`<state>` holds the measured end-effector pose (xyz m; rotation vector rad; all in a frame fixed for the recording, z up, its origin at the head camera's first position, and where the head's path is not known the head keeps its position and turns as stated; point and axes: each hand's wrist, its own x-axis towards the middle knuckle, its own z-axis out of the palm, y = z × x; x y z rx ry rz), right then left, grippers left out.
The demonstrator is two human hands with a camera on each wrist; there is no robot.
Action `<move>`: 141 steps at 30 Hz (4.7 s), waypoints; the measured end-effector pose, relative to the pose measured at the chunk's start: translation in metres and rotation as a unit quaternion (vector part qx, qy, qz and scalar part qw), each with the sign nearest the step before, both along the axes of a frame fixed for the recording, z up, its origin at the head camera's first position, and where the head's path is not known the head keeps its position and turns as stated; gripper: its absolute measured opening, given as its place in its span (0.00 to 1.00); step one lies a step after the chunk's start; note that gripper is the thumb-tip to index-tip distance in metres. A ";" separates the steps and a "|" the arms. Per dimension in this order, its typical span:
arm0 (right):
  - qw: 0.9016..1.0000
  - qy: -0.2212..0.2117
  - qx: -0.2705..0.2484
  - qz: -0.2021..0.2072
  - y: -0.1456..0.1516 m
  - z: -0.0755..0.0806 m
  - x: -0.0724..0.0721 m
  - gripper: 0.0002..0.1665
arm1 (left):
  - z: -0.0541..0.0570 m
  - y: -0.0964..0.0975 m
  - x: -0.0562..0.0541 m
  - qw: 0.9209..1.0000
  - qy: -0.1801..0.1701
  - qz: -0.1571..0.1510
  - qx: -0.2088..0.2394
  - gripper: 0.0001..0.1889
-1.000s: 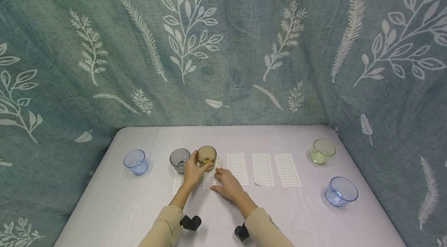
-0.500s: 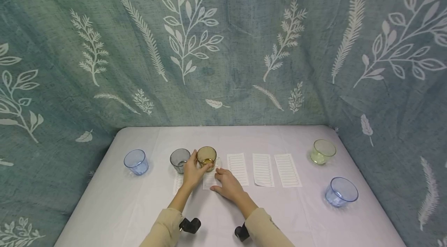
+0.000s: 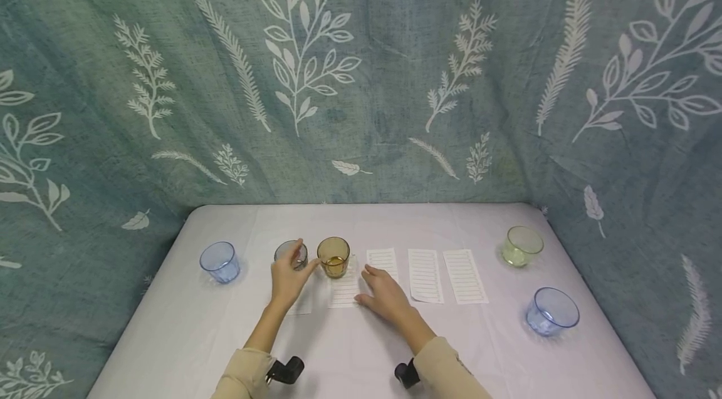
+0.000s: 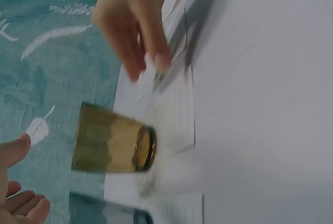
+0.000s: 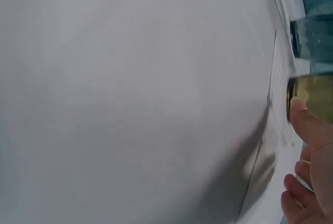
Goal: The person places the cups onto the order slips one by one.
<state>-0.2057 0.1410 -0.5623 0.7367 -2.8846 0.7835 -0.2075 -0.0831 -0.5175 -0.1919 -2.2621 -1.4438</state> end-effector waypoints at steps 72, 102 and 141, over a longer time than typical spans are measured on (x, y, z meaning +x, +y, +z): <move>0.997 -0.035 0.015 -0.063 0.046 -0.014 0.012 0.31 | -0.028 -0.136 -0.002 0.942 -0.159 0.274 0.109 0.52; 0.997 -0.039 -0.001 -0.069 0.048 -0.017 0.013 0.32 | -0.031 -0.146 -0.004 0.942 -0.149 0.279 0.111 0.45; 0.997 -0.042 -0.001 -0.072 0.047 -0.015 0.013 0.31 | 0.038 -0.114 -0.006 0.985 -0.116 0.078 0.104 0.44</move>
